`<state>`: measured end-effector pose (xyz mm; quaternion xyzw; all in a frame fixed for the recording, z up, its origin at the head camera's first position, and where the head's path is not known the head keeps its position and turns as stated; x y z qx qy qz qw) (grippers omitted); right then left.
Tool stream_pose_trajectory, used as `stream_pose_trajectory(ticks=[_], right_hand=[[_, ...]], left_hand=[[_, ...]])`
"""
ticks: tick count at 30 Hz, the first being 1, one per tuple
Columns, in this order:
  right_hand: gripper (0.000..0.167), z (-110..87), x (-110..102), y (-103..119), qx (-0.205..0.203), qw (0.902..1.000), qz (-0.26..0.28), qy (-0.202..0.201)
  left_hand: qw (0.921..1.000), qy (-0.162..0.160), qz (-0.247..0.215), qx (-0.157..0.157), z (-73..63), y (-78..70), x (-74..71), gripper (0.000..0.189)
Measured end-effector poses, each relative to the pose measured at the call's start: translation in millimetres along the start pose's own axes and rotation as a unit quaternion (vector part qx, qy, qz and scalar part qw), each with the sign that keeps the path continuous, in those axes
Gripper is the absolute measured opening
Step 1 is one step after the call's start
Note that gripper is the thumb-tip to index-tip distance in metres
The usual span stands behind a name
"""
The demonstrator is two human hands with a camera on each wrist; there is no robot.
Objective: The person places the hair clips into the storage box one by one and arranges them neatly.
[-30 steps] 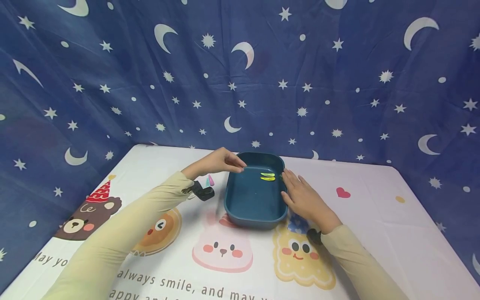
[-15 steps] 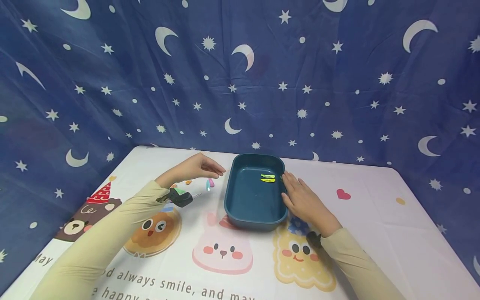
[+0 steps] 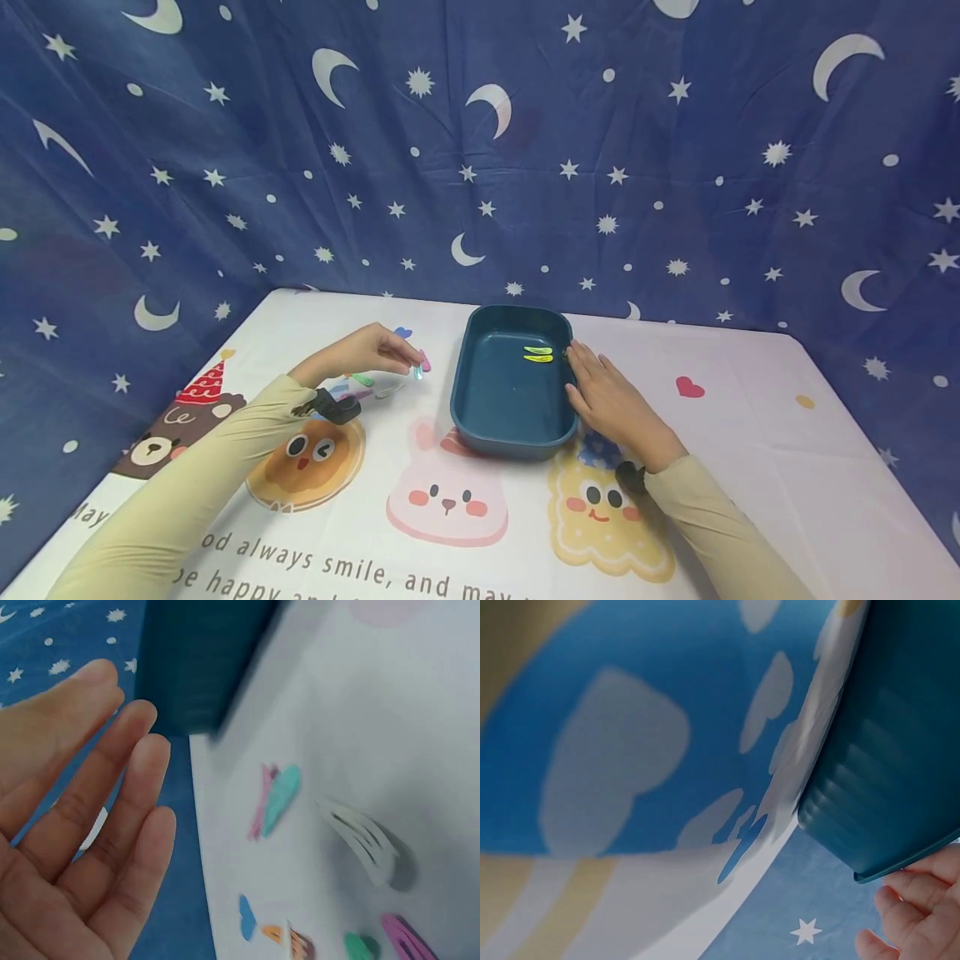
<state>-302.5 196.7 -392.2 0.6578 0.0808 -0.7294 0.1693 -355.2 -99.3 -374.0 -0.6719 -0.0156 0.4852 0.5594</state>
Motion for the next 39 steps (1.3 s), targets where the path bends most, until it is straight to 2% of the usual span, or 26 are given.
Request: stream_pose_trajectory(ticks=[8,20,26,29,39], right_hand=[[0.06,0.6,-1.0,-0.3,-0.003,1.0,0.005,-0.003],[0.06,1.8,-1.6,0.6,-0.005,1.0,0.007,-0.002],[0.059,2.1,-3.7,1.2,-0.011,0.9998,0.004,-0.017],[0.059,2.1,-3.0,1.1,-0.008,0.9999,0.005,-0.012],[0.06,1.6,-2.4,-0.3,-0.003,1.0,0.006,-0.004]], left_hand=[[0.9994,-0.004,0.032,-0.014,-10.9,21.1,-5.1,0.022],[0.9991,-0.002,0.028,-0.033,-21.4,47.0,-6.0,0.027],[0.9988,0.003,0.034,-0.035,-23.7,52.5,-4.0,0.028],[0.9988,0.005,0.041,-0.028,-24.5,53.1,-2.3,0.029],[0.9973,0.005,0.065,-0.034,-22.4,56.0,2.0,0.03]])
Point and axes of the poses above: each hand's wrist, its own z-axis towards the middle knuckle, its own x-axis out of the palm, y = z × x, the point moved 8 cm from there along z, towards the middle knuckle, and after that the axes turned 9 degrees about x, right-handed, at the moved point
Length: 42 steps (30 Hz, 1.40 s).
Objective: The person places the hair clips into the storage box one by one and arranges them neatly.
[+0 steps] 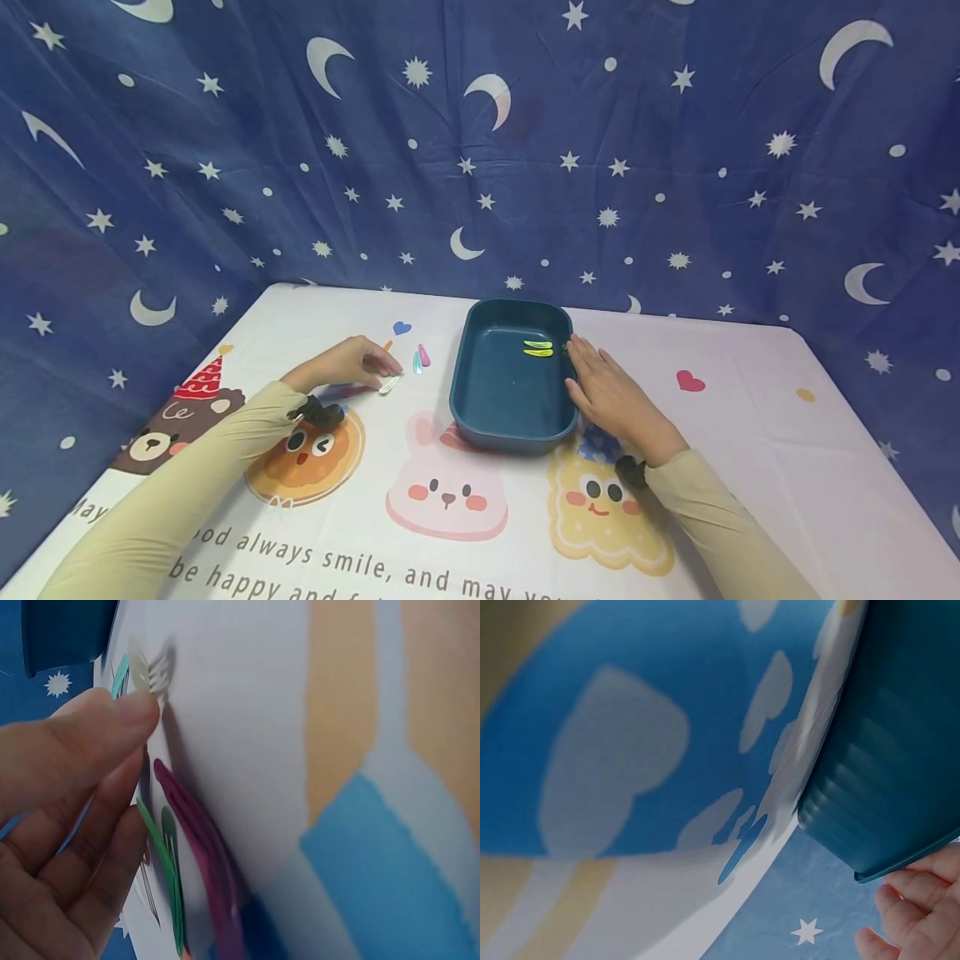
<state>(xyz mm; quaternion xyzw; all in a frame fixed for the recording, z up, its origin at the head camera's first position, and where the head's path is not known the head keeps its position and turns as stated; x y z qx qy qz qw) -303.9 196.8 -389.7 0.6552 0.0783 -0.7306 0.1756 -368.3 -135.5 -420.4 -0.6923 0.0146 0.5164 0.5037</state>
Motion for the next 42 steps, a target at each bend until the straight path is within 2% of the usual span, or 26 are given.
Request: stream_pose_trajectory(ticks=[10,20,26,42], right_hand=[[0.06,0.0,0.6,-0.1,0.002,1.0,0.002,0.002],[0.062,0.2,1.9,-1.7,0.01,0.9997,0.013,0.017],[0.062,0.7,2.5,-1.3,0.009,0.9998,0.008,0.016],[0.062,0.3,2.5,-1.9,0.008,0.9998,0.012,0.016]], left_hand=[[0.9997,-0.001,0.022,-0.013,2.6,-3.9,0.7,0.03],[0.9987,0.003,0.048,0.015,7.1,-14.5,2.4,0.029],[0.9973,-0.007,0.072,0.016,9.0,-16.3,3.1,0.026],[0.9981,-0.011,0.06,0.002,8.8,-11.7,3.3,0.017]])
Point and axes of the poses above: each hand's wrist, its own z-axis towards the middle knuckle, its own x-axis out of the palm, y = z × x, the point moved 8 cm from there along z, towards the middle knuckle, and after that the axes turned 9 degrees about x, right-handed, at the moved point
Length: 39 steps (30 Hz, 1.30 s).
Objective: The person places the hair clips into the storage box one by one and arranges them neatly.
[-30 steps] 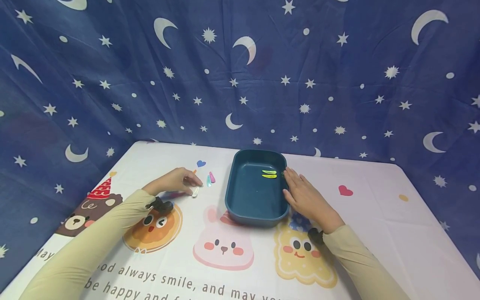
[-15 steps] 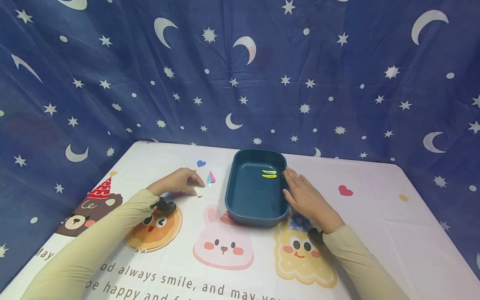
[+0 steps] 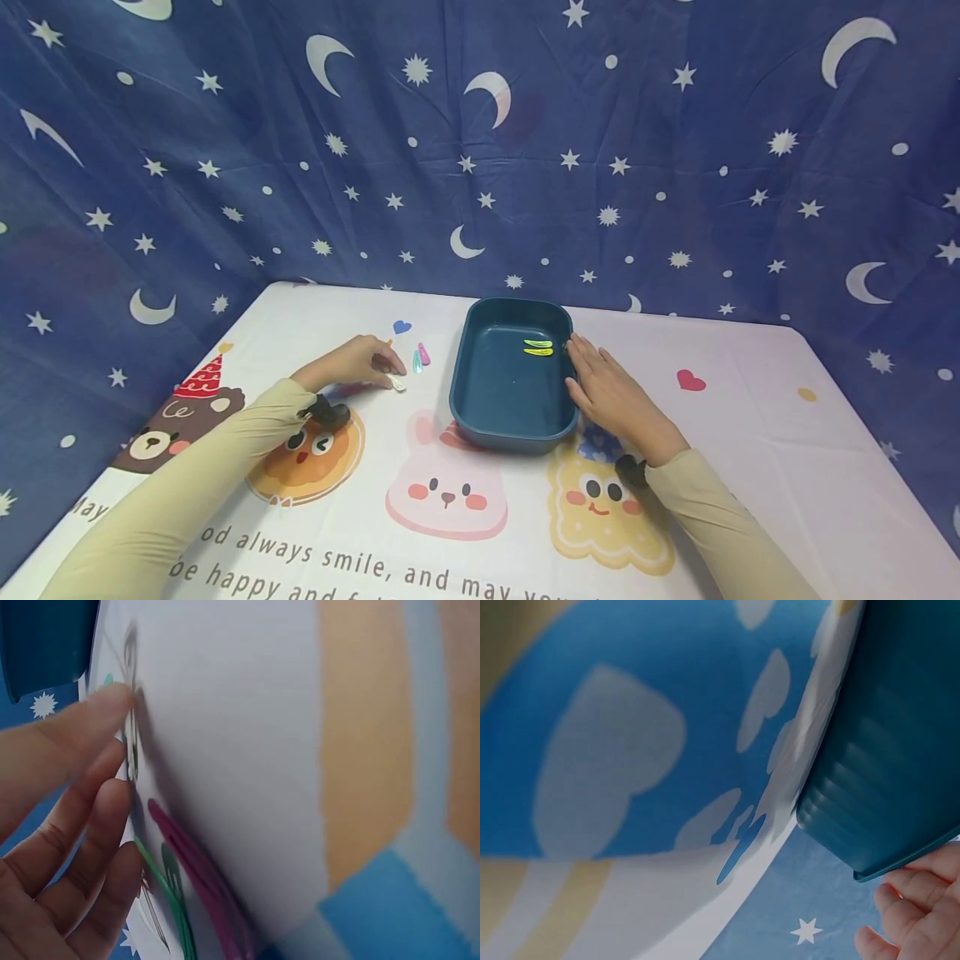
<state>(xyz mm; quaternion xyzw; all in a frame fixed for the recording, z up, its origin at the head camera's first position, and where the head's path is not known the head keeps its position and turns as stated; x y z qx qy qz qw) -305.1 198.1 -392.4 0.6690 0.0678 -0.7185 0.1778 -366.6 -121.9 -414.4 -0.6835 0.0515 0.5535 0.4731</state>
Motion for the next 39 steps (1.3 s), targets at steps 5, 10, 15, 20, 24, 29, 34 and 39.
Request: stream_pose_trajectory(ticks=[5,10,15,20,24,29,34,39], right_hand=[[0.062,0.3,0.3,-0.2,-0.001,1.0,-0.002,0.0],[0.062,0.8,0.8,-0.3,0.0,1.0,0.002,0.003],[0.062,0.5,0.0,0.3,-0.001,1.0,0.003,0.002],[0.062,0.3,-0.4,0.6,0.0,1.0,0.005,0.005],[0.063,0.0,-0.2,0.1,0.003,0.9999,0.005,0.009],[0.063,0.4,-0.1,-0.1,0.004,1.0,0.003,0.008],[0.063,0.9,0.0,-0.1,0.003,1.0,0.002,0.005],[0.063,0.5,-0.3,0.4,0.003,1.0,0.002,0.006]], left_hand=[[1.0,-0.001,0.006,0.0,0.6,-0.7,-1.2,0.014],[0.9999,-0.002,0.015,-0.009,1.4,-1.1,0.3,0.014],[0.9995,-0.003,0.025,-0.02,1.5,0.3,1.7,0.013],[0.9993,-0.004,0.031,-0.018,1.4,0.2,1.8,0.011],[0.9994,-0.004,0.031,-0.016,2.1,0.1,2.2,0.011],[0.9993,-0.003,0.035,-0.01,2.7,0.7,2.4,0.007],[0.9993,-0.005,0.037,-0.005,2.4,-0.7,2.0,0.006],[0.9994,-0.002,0.034,-0.004,1.9,-0.7,1.9,0.005]])
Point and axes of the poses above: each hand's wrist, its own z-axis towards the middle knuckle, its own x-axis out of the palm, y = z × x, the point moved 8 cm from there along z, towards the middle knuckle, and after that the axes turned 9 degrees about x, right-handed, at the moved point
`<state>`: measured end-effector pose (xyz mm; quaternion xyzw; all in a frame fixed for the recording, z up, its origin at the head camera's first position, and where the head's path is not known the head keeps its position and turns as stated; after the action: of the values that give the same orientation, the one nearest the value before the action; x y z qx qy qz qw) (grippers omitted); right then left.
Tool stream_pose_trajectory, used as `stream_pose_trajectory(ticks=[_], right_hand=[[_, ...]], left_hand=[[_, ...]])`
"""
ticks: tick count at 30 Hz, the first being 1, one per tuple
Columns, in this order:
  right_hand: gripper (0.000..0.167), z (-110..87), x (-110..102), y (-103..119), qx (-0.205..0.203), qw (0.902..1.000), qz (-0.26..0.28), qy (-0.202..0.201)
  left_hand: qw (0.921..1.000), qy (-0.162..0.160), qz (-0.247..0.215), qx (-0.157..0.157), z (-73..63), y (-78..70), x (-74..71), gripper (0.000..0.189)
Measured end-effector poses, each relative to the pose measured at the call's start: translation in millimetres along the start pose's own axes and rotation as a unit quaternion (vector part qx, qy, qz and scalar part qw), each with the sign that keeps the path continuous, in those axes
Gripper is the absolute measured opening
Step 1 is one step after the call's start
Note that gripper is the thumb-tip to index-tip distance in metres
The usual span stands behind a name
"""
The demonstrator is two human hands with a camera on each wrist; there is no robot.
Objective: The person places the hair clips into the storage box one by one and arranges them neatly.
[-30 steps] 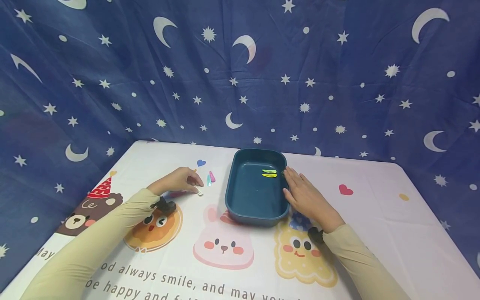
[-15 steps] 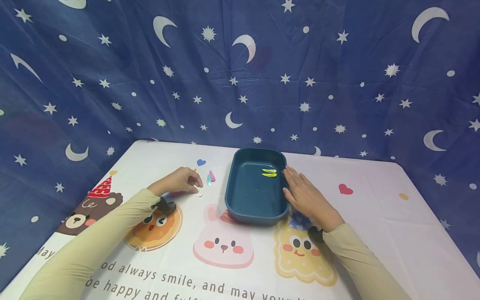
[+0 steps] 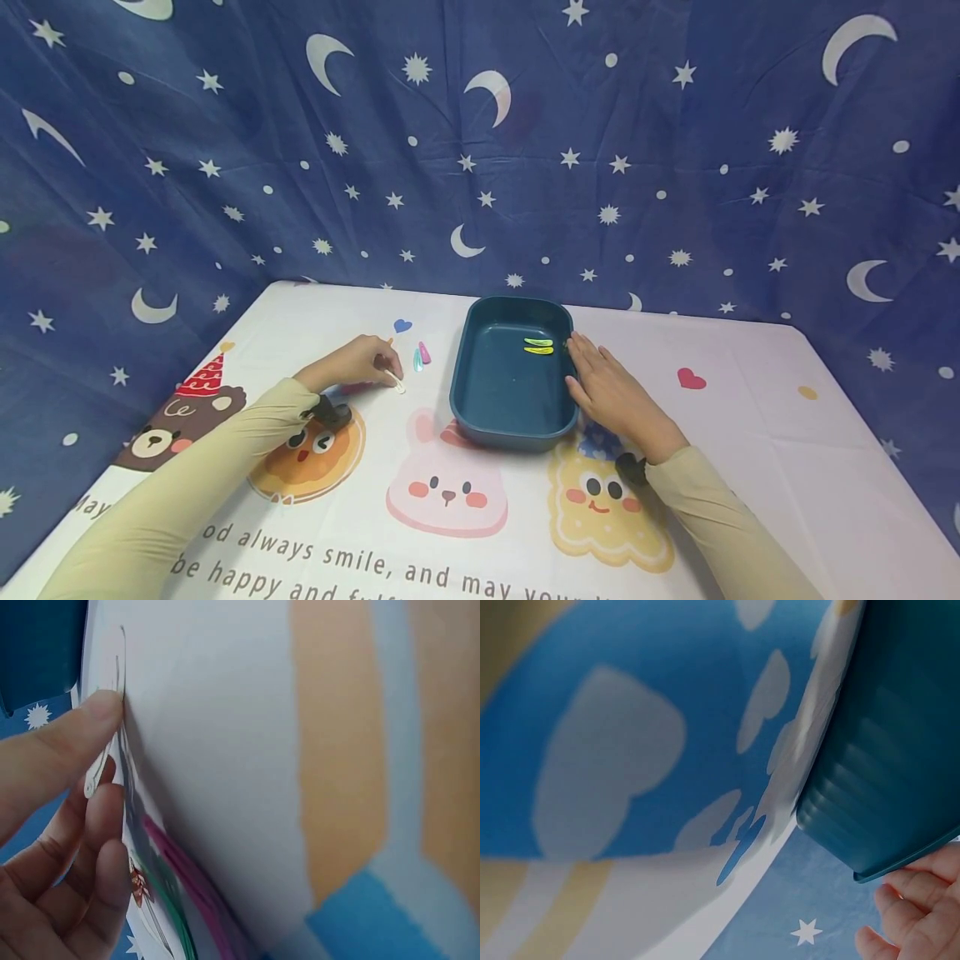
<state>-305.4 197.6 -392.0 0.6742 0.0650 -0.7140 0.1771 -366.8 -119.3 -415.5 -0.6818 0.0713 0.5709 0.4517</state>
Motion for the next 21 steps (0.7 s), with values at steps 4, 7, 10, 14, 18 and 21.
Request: stream_pose_trajectory(ticks=[4,7,10,14,18,21], right_hand=[[0.062,-0.4,-0.6,0.7,0.0,1.0,0.0,0.0],[0.062,-0.7,-0.5,0.9,0.001,1.0,0.0,0.0],[0.063,-0.7,-0.3,0.8,0.001,1.0,-0.001,0.001],[0.063,-0.7,-0.4,0.4,0.001,1.0,-0.001,0.0],[0.063,-0.8,-0.2,0.3,0.0,1.0,-0.002,-0.001],[0.063,-0.9,-0.6,0.7,-0.001,1.0,-0.002,-0.004]], left_hand=[[0.9999,0.004,0.0,0.01,-1.9,-0.7,-0.8,0.005],[0.9999,0.005,-0.003,0.014,-3.9,-1.5,-1.8,0.008],[0.9999,0.006,-0.006,0.01,-5.4,-0.8,-2.9,0.01],[0.9999,0.012,-0.006,0.002,-6.5,1.4,-2.8,0.013],[0.9999,0.016,-0.003,-0.006,-7.3,3.4,-3.3,0.014],[0.9998,0.014,-0.006,-0.008,-7.5,3.9,-4.2,0.013]])
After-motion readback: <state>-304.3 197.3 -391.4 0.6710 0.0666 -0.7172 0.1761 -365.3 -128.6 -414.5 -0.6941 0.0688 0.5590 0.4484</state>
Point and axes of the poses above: each hand's wrist, its own z-axis towards the middle knuckle, its own x-axis out of the palm, y = z × x, the point moved 8 cm from there along z, towards the middle knuckle, and after that the axes turned 9 degrees about x, right-handed, at the moved point
